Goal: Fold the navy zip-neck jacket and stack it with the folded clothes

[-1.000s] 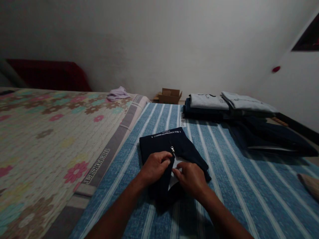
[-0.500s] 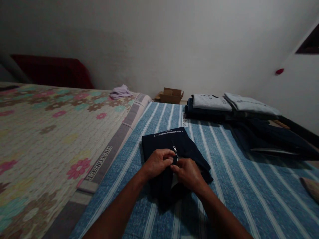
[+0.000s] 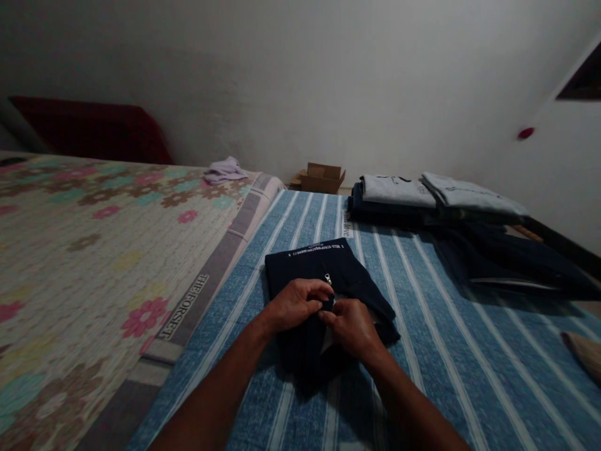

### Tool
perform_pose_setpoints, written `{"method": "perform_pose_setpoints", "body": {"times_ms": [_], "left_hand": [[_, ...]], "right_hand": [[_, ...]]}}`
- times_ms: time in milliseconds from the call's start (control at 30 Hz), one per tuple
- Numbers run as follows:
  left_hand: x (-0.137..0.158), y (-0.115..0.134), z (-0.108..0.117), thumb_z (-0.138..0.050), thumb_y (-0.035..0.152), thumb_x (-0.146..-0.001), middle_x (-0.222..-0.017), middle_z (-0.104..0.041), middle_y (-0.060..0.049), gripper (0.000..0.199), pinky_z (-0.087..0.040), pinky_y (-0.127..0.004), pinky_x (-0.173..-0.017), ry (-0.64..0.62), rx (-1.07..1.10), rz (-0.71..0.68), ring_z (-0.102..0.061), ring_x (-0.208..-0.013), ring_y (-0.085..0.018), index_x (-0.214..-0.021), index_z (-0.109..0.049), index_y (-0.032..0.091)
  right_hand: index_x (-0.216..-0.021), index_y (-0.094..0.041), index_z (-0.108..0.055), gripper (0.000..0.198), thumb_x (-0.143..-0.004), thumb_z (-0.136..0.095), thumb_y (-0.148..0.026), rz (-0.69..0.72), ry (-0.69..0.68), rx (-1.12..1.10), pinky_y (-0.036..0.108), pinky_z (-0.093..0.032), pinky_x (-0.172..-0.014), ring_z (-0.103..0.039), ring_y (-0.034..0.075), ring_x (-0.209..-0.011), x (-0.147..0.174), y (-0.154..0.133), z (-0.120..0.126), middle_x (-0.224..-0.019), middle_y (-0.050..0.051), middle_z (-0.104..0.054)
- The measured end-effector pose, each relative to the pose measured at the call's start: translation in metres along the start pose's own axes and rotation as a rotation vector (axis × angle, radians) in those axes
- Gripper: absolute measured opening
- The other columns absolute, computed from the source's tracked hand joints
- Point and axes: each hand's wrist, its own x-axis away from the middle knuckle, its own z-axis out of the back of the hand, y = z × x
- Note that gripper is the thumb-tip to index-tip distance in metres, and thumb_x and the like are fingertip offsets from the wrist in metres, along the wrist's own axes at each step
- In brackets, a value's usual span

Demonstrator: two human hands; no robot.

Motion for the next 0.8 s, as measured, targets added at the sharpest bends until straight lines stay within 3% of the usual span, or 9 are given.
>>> {"method": "perform_pose_setpoints", "body": {"times_ms": [200,500,633,800], "left_hand": [[0.002,0.003,0.001,-0.046,0.004,-0.065,-0.092,-0.064,-0.002,0.042,-0.044,-0.026,-0.079,-0.031,-0.191,-0.077,-0.059,-0.086,-0.015,-0.103,-0.059,0.014],[0.001,0.022,-0.003,-0.048,0.009,-0.075,-0.099,-0.060,-0.005,0.036,-0.043,-0.030,-0.078,-0.037,-0.969,-0.203,-0.052,-0.091,-0.020,-0.108,-0.054,0.020],[0.003,0.028,-0.004,-0.044,0.011,-0.080,-0.098,-0.058,-0.004,0.023,-0.043,-0.028,-0.074,-0.109,-1.041,-0.269,-0.052,-0.089,-0.018,-0.098,-0.055,0.021],[0.002,0.031,-0.001,-0.046,0.015,-0.080,-0.090,-0.057,-0.004,0.022,-0.043,-0.028,-0.065,-0.162,-1.126,-0.199,-0.054,-0.082,-0.019,-0.096,-0.058,0.023]], "right_hand": [[-0.055,-0.019,-0.056,0.027,-0.073,-0.057,-0.039,-0.001,0.018,0.019,0.022,-0.024,-0.043,-0.049,0.013,-0.051,-0.002,0.004,-0.002,-0.052,0.000,-0.054],[-0.058,-0.018,-0.060,0.017,-0.072,-0.056,-0.026,0.035,0.056,-0.079,0.021,-0.028,-0.045,-0.053,0.013,-0.051,-0.003,0.001,-0.005,-0.054,0.001,-0.059],[-0.052,-0.018,-0.054,0.016,-0.068,-0.054,-0.019,0.082,0.122,-0.125,0.021,-0.026,-0.044,-0.049,0.012,-0.049,-0.002,-0.003,-0.007,-0.051,0.000,-0.055],[-0.049,-0.018,-0.050,0.018,-0.066,-0.052,-0.016,0.123,0.148,-0.176,0.021,-0.026,-0.043,-0.046,0.011,-0.045,-0.001,-0.004,-0.009,-0.047,-0.001,-0.052]]}}
